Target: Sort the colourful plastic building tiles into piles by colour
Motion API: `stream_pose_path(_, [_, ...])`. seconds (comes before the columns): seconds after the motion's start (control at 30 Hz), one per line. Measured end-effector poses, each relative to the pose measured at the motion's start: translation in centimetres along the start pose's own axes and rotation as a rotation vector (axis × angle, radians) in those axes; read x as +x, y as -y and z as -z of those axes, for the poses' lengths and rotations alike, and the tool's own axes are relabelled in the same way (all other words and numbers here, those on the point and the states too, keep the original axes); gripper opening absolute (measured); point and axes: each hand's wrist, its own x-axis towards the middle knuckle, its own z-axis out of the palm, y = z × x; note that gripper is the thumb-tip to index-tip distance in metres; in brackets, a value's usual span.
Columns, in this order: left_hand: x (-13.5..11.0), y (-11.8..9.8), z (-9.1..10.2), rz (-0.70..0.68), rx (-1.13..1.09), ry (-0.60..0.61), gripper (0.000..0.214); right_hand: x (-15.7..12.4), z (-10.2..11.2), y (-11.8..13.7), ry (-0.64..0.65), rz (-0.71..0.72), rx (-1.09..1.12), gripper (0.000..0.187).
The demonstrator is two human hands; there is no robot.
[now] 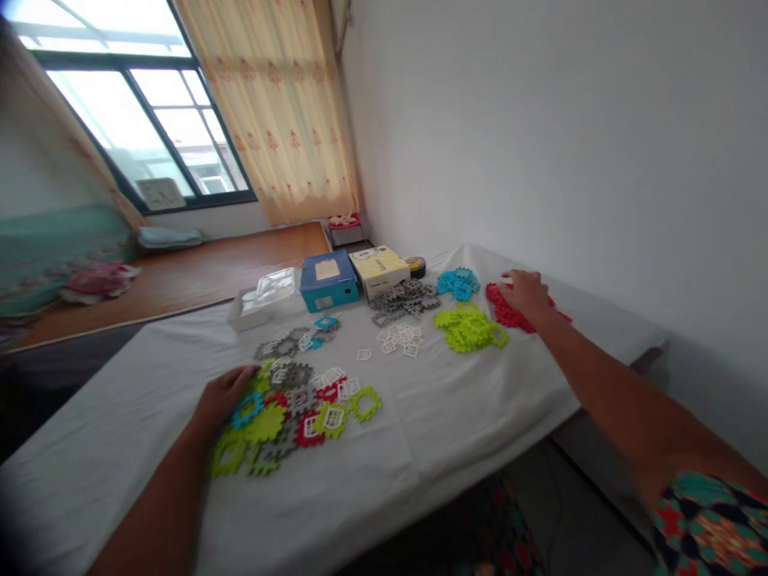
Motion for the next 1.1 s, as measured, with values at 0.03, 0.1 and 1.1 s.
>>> stream_pose_path(0.03, [-0.1,-0.1,-0.1,-0.008,-0.009,0.004,0.055,-0.9,0.0,2.6,0.030,0.137,0.074,0.040])
stream_pose_path(0.1, [-0.4,-0.3,-0.3,-0.011,-0.021,0.001,0.054,-3.9,0.0,8.3,0.200,0.407,0.285,0.036])
stream_pose_path(1.1, [-0.4,0.2,-0.6,-0.061,-0.040,0.023,0.052,-13.9,-1.2,15.0,0.189,0.590,0.335,0.043])
